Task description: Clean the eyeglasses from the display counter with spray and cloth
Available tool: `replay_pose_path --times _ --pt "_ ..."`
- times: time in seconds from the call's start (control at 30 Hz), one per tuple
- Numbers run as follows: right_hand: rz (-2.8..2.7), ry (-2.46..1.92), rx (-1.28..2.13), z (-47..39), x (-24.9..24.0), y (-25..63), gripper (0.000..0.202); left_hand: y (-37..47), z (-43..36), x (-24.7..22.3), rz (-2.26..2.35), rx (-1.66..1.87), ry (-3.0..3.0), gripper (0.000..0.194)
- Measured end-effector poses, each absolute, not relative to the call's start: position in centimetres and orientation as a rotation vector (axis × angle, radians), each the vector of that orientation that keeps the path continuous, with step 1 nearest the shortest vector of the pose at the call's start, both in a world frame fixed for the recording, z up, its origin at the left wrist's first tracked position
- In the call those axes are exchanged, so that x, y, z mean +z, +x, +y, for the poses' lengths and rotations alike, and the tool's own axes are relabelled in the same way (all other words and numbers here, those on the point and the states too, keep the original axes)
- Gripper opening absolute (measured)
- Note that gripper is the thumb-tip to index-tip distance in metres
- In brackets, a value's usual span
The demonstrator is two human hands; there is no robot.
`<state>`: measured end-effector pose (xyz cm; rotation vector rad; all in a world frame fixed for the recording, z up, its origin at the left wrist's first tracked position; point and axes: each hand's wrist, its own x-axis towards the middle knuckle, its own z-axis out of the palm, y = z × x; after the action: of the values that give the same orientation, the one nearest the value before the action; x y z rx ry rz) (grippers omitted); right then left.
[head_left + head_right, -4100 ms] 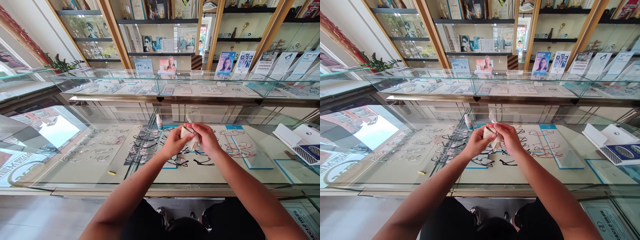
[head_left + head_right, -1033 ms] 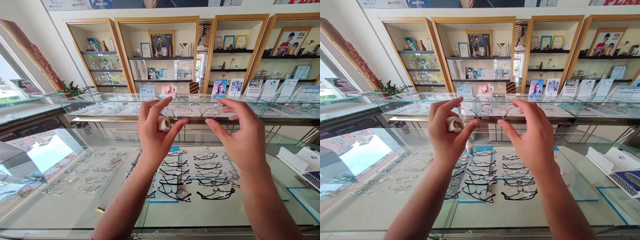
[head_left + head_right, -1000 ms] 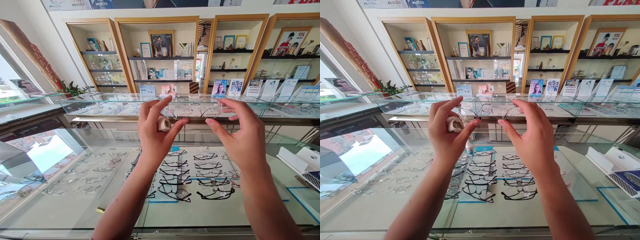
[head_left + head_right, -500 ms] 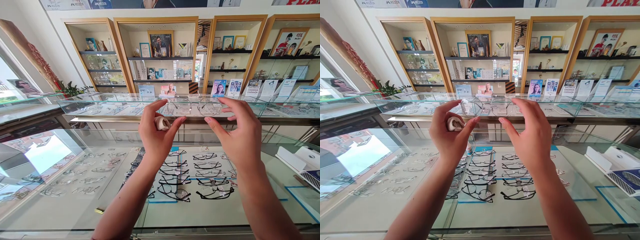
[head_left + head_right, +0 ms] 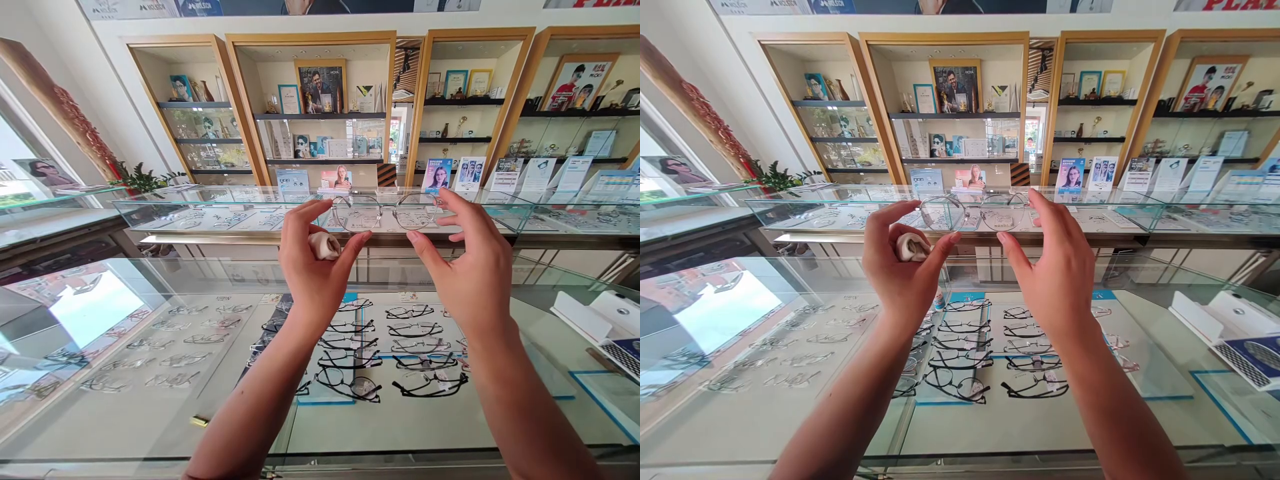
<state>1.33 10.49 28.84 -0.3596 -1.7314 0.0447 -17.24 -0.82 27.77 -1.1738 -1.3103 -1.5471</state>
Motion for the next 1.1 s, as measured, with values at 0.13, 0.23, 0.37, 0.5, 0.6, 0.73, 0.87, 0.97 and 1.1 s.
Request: replay_pose_path --times 0.13,0.23,0.37,0.5,0.6,0.73,0.87,0.97,1.1 --pt "-1.726 -0.368 0.043 10.60 28.57 1.17 0.054 -17.27 -0.83 27.79 -1.294 -1.525 -1.173 0.054" --pt "-1.733 -0.380 0.058 10.57 28.40 1.05 0.056 -17.19 -0.82 27.78 -1.291 -1.522 -1.177 0.055" --pt "-1.743 -0.394 0.068 10.53 28.35 0.98 0.058 -16.99 -0.75 27.70 -1.282 -1.531 -1.176 0.055" --pt "-1.740 -0.387 0.063 10.49 28.38 0.97 0.056 -16.94 -0.70 27.64 -1.273 -1.531 -1.171 0.052" --pt "-1.737 -0.378 0.071 10.40 28.37 0.96 0.055 -17.00 -0.70 27.65 -1.262 -1.529 -1.181 0.052" --pt "-1.743 -0.375 0.076 10.26 28.38 0.96 0.055 -17.10 -0.64 27.64 -1.281 -1.508 -1.151 0.053" --pt "-1.738 -0.364 0.047 10.11 28.46 0.99 0.056 -17.19 -0.49 27.54 -1.272 -1.496 -1.145 0.053" --pt "-1.740 -0.355 0.038 9.91 28.58 1.08 0.055 -17.25 -0.38 27.47 -1.288 -1.504 -1.134 0.054" --pt "-1.739 -0.344 0.040 9.66 28.70 1.17 0.054 -17.31 -0.26 27.43 -1.292 -1.520 -1.123 0.054"
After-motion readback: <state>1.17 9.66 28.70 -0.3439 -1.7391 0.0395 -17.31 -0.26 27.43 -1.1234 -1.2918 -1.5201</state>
